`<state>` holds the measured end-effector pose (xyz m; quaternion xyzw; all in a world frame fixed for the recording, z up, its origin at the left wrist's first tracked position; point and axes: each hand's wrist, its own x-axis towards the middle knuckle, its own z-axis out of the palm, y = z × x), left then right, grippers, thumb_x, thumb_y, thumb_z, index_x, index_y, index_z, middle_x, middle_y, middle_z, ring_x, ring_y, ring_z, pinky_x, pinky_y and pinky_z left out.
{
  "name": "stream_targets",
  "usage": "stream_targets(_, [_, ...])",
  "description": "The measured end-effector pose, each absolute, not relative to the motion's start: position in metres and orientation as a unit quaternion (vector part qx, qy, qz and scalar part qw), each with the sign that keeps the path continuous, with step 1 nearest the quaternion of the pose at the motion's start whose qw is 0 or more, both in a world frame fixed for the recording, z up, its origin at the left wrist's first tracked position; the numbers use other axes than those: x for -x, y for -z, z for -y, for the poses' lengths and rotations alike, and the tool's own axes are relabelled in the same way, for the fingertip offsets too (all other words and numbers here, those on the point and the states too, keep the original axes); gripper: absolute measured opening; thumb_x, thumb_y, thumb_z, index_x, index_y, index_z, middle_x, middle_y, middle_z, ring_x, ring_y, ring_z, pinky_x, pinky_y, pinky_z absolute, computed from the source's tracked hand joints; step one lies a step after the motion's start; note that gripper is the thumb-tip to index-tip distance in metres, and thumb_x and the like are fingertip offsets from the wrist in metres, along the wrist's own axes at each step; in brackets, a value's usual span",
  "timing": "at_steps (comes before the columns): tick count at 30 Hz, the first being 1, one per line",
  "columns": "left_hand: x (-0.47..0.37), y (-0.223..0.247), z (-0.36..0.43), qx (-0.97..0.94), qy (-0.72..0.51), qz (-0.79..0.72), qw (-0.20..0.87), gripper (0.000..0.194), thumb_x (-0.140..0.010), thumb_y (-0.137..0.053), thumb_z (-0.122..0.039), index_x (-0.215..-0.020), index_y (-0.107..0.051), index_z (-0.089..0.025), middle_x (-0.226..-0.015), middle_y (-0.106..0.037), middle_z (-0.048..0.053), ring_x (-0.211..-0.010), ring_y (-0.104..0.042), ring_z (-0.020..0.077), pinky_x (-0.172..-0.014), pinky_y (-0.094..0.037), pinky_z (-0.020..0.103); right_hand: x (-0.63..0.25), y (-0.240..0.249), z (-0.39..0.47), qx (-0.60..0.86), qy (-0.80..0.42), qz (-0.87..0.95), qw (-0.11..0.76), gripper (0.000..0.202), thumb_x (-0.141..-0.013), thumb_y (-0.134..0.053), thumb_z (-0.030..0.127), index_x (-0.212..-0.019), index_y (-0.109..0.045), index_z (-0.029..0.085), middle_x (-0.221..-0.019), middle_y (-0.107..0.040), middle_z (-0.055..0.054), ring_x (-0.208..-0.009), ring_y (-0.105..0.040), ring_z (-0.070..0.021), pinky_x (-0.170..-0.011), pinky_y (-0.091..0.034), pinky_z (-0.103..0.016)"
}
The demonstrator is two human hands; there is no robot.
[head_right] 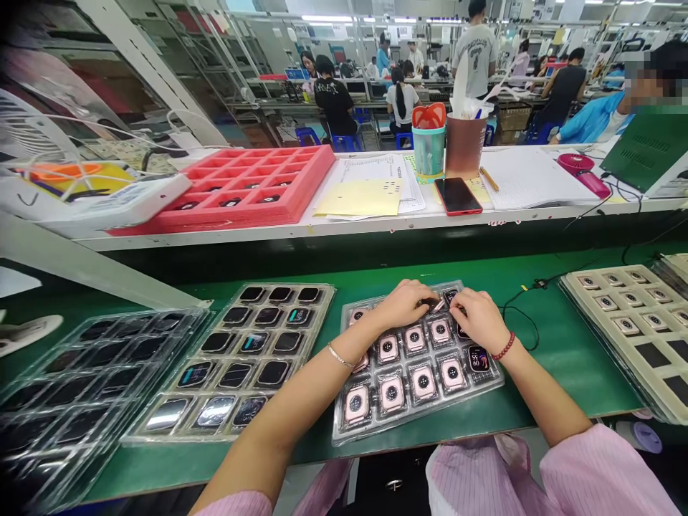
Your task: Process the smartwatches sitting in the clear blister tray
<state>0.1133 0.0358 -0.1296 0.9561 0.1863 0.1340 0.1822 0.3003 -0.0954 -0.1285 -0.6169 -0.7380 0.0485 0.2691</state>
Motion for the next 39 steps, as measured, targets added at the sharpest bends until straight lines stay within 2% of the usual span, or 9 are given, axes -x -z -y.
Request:
stream_targets(4, [-0.115,0.129,-0.03,-0.962,-0.157,-0.148,0.166,0.053,-0.084,-0.044,-0.009,-0.134,-0.05,-0.026,-0.123,-0.057,0.003,-0.11,-0.049,0.0196,-0.098,-0.032,0.036,-0.299,0.125,0.102,0.596,-0.081,0.776,0.19,0.01,-0.09,-0.054,0.014,-0.082,-0.059,0.016,-0.084,-0.056,-0.002,-0.078,-0.049,-0.0154,-0.077,-0.027,-0.033])
stream_targets(7, [-0.12,0.131,-0.025,-0.975,-0.136,-0.078,0.156,0.048,-0.089,-0.039,-0.008,-0.128,-0.056,-0.029,-0.132,-0.052,-0.001,-0.118,-0.046,0.0187,-0.101,-0.03,0.036,-0.297,0.127,0.108,0.593,-0.109,0.784,0.149,0.012,-0.09,-0.056,0.014,-0.08,-0.061,0.016,-0.084,-0.056,-0.001,-0.082,-0.05,-0.0166,-0.077,-0.026,-0.033])
stream_targets(15, [-0.124,0.135,-0.021,-0.974,-0.125,-0.116,0.146,0.037,-0.088,-0.045,-0.011,-0.123,-0.056,-0.021,-0.118,-0.057,0.004,-0.11,-0.049,0.0196,-0.091,-0.036,0.033,-0.302,0.125,0.104,0.604,-0.221,0.71,0.287,0.033,-0.098,-0.041,0.038,-0.08,-0.057,0.016,-0.077,-0.058,-0.002,-0.072,-0.051,-0.0153,-0.069,-0.034,-0.028])
stream_targets(22, [-0.125,0.136,-0.026,-0.97,-0.107,-0.188,0.112,0.023,-0.087,-0.05,-0.018,-0.108,-0.06,-0.017,-0.11,-0.059,0.004,-0.105,-0.048,0.022,-0.093,-0.035,0.038,-0.308,0.14,0.098,0.609,-0.141,0.759,0.182,0.03,-0.099,-0.039,0.03,-0.081,-0.057,0.015,-0.078,-0.06,0.0,-0.069,-0.05,-0.0133,-0.076,-0.026,-0.032])
stream_targets(26, [-0.125,0.132,-0.028,-0.968,-0.115,-0.198,0.107,0.034,-0.085,-0.052,-0.017,-0.117,-0.061,-0.019,-0.105,-0.056,0.008,-0.1,-0.049,0.0241,-0.087,-0.036,0.038,-0.309,0.134,0.101,0.605,-0.169,0.757,0.18,0.032,-0.1,-0.043,0.036,-0.081,-0.059,0.016,-0.075,-0.059,0.0,-0.067,-0.05,-0.0129,-0.078,-0.027,-0.03])
stream_targets(31, [-0.122,0.131,-0.031,-0.946,-0.159,-0.229,0.166,0.014,-0.084,-0.052,-0.017,-0.094,-0.062,-0.017,-0.087,-0.057,0.004,-0.083,-0.053,0.0185,-0.081,-0.038,0.034,-0.309,0.133,0.1,0.6,-0.194,0.753,0.19,0.023,-0.096,-0.052,0.032,-0.081,-0.059,0.017,-0.073,-0.058,0.002,-0.065,-0.049,-0.0122,-0.079,-0.029,-0.029])
stream_targets(34, [-0.122,0.134,-0.032,-0.925,-0.183,-0.254,0.213,0.034,-0.086,-0.048,-0.016,-0.12,-0.054,-0.017,-0.084,-0.059,0.001,-0.075,-0.054,0.015,-0.072,-0.04,0.029,-0.305,0.135,0.098,0.612,-0.165,0.739,0.23,0.012,-0.092,-0.054,0.022,-0.083,-0.058,0.016,-0.078,-0.059,0.002,-0.069,-0.051,-0.0129,-0.078,-0.028,-0.029])
stream_targets(36, [-0.123,0.136,-0.032,-0.924,-0.188,-0.25,0.221,0.04,-0.089,-0.044,-0.015,-0.126,-0.054,-0.024,-0.089,-0.062,-0.001,-0.084,-0.055,0.0155,-0.077,-0.039,0.03,-0.302,0.132,0.102,0.621,-0.121,0.731,0.256,0.01,-0.092,-0.052,0.018,-0.084,-0.057,0.016,-0.081,-0.059,0.001,-0.072,-0.05,-0.0134,-0.078,-0.028,-0.03])
stream_targets(39, [-0.126,0.137,-0.029,-0.93,-0.175,-0.264,0.185,0.026,-0.091,-0.047,-0.018,-0.107,-0.065,-0.028,-0.087,-0.064,-0.003,-0.09,-0.055,0.0174,-0.086,-0.035,0.035,-0.298,0.121,0.122,0.6,-0.101,0.749,0.262,0.011,-0.093,-0.049,0.017,-0.085,-0.056,0.016,-0.083,-0.056,0.001,-0.073,-0.048,-0.0131,-0.077,-0.027,-0.031])
